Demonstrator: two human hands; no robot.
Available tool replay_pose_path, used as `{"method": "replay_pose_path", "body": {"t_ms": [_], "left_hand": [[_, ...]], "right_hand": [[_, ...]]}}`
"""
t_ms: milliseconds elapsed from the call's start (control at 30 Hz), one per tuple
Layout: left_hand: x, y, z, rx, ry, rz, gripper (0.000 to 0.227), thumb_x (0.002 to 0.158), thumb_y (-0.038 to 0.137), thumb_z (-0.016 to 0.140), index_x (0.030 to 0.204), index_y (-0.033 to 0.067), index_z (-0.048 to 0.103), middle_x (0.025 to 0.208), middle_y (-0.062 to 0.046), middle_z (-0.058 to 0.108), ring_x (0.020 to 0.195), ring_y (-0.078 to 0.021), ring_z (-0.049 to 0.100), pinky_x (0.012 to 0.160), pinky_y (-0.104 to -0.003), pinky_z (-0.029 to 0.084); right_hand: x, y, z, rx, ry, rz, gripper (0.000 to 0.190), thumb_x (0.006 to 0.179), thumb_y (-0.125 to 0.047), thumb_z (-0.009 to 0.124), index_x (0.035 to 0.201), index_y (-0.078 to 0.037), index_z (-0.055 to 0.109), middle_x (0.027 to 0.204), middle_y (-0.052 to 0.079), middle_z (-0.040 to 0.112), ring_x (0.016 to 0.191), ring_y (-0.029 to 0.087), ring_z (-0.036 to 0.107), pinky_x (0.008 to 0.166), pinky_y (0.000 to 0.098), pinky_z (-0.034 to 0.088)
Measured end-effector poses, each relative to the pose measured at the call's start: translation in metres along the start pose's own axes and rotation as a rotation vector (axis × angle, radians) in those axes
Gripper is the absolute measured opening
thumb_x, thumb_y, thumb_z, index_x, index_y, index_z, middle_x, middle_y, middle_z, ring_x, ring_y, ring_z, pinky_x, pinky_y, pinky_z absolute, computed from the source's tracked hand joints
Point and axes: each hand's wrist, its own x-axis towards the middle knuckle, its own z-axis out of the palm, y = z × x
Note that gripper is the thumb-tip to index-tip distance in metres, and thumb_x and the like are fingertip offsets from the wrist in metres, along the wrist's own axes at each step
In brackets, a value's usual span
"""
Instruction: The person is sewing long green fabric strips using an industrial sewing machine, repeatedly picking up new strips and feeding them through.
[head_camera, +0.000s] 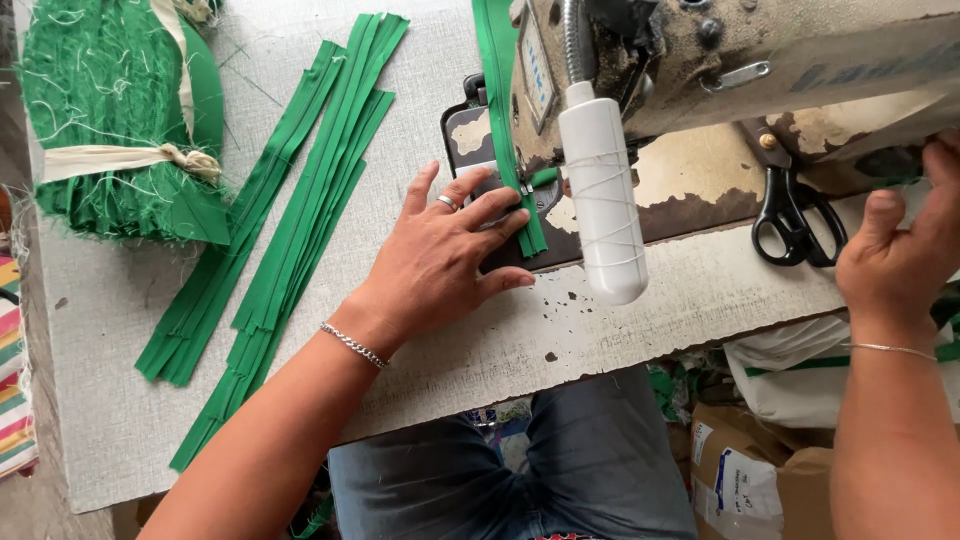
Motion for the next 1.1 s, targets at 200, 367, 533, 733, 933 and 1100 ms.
{"method": "replay_pose_path", "body": {"t_ms": [200, 367, 533, 733, 933, 1100], "left_hand": [[0.001, -0.003, 0.002, -0.001, -0.014, -0.013, 0.063, 0.096, 0.067, 0.056, 0.131, 0.0166, 0.069, 0.136, 0.0, 0.059, 0.141, -0.0302, 0.046, 0.116, -0.062, 0.024], [0.002, -0.001, -0.001, 0.001, -0.02, -0.003, 0.065, 0.094, 0.068, 0.056, 0.13, 0.015, 0.068, 0.135, -0.001, 0.06, 0.141, -0.031, 0.044, 0.116, -0.063, 0.025], [0.001, 0.0, -0.001, -0.006, -0.02, -0.005, 0.069, 0.093, 0.069, 0.057, 0.132, 0.0138, 0.068, 0.135, -0.001, 0.059, 0.141, -0.0308, 0.044, 0.116, -0.062, 0.024], [-0.001, -0.001, -0.001, -0.013, -0.006, 0.001, 0.066, 0.093, 0.069, 0.057, 0.13, 0.0149, 0.066, 0.132, -0.001, 0.057, 0.14, -0.032, 0.045, 0.115, -0.063, 0.025], [-0.001, -0.002, 0.0, -0.033, 0.004, -0.001, 0.065, 0.092, 0.068, 0.06, 0.129, 0.015, 0.066, 0.133, -0.002, 0.057, 0.14, -0.0325, 0.045, 0.117, -0.064, 0.024], [-0.003, -0.003, 0.003, -0.054, -0.04, 0.004, 0.07, 0.093, 0.071, 0.052, 0.132, 0.0143, 0.068, 0.131, -0.001, 0.057, 0.141, -0.0342, 0.044, 0.117, -0.065, 0.023]], "right_hand": [[-0.023, 0.02, 0.011, -0.09, 0.042, 0.026, 0.05, 0.135, -0.021, 0.04, 0.129, 0.02, 0.067, 0.128, 0.035, 0.07, 0.116, 0.051, 0.069, 0.102, 0.0505, 0.053], [-0.013, 0.017, 0.007, -0.094, 0.065, -0.048, 0.051, 0.135, -0.022, 0.042, 0.112, 0.014, 0.069, 0.124, 0.032, 0.072, 0.116, 0.048, 0.067, 0.102, 0.0509, 0.053], [-0.011, 0.014, 0.006, -0.129, 0.063, -0.08, 0.057, 0.134, -0.026, 0.039, 0.112, 0.015, 0.072, 0.123, 0.032, 0.074, 0.118, 0.048, 0.072, 0.106, 0.0502, 0.056], [-0.013, 0.013, 0.008, -0.098, 0.065, -0.059, 0.057, 0.135, -0.024, 0.039, 0.11, 0.016, 0.071, 0.123, 0.033, 0.073, 0.122, 0.048, 0.072, 0.108, 0.0502, 0.057], [-0.009, 0.011, 0.005, -0.095, 0.071, -0.091, 0.04, 0.132, -0.005, 0.046, 0.111, 0.017, 0.072, 0.123, 0.034, 0.074, 0.122, 0.049, 0.072, 0.105, 0.0514, 0.054], [-0.013, 0.014, 0.01, -0.046, 0.088, -0.063, 0.05, 0.135, -0.017, 0.044, 0.114, 0.02, 0.07, 0.126, 0.037, 0.073, 0.119, 0.05, 0.07, 0.107, 0.0513, 0.055]]}}
